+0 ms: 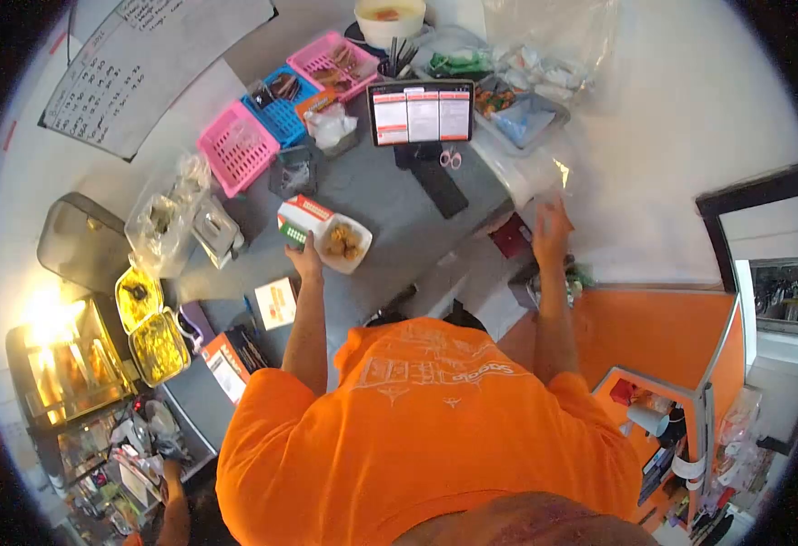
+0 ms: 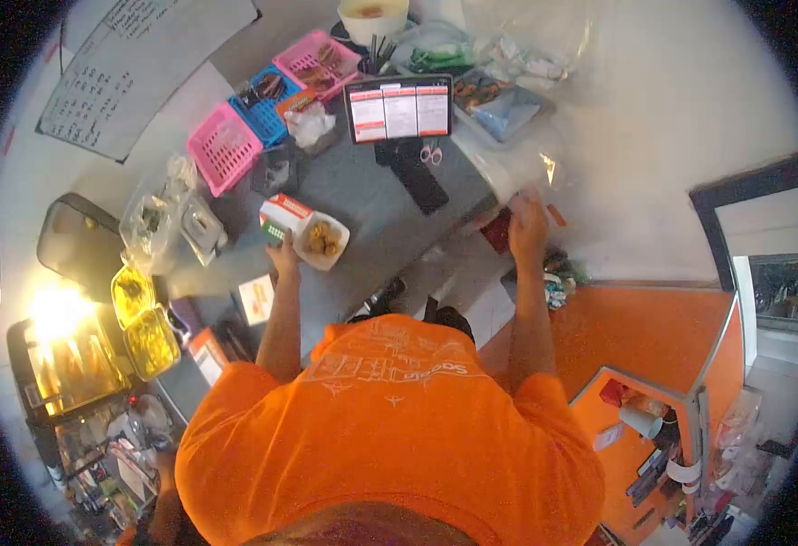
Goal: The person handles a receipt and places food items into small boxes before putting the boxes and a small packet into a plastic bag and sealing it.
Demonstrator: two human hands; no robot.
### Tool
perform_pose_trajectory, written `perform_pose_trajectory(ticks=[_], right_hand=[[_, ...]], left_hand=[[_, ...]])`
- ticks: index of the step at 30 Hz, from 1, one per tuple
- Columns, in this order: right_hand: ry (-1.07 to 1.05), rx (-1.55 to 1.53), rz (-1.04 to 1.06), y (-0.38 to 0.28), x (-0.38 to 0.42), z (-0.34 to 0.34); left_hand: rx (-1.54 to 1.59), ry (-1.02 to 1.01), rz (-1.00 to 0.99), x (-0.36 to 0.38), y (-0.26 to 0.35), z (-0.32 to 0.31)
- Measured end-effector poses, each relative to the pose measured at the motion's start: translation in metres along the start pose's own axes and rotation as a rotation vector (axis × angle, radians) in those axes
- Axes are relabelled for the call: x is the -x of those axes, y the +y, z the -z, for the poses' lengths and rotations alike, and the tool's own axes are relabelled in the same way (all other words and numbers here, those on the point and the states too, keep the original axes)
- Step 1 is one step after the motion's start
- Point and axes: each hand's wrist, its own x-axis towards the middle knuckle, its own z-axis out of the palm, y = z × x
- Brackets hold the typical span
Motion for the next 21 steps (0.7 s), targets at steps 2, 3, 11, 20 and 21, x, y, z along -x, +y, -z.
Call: perform_pose_trajectory(ticks=[2,3,11,20,21], right_hand=[[-0.136,-0.168,-0.003,-0.009,-0.086,-0.047],[-0.175,-0.258,0.002,-0.010,-0.124,-0.071],[-0.717,-0.141,0.095,0.063,-0.270,-0.232],[-0.537,-0.049,0.420,0.115,-0.263,-0.290],[-0.496,-0.032,0.474,0.109,-0.264,-0.290]], left_hand=[[-0.070,-0.016,0.011,-0.009,0.020,-0.015],[-0.109,-0.020,0.020,-0.012,0.025,-0.018],[0.116,-0.092,-0.130,0.038,0.023,-0.020],[-0.121,0.062,-0.207,0.045,0.050,-0.024],[-0.169,0.076,-0.273,0.041,0.048,-0.025]])
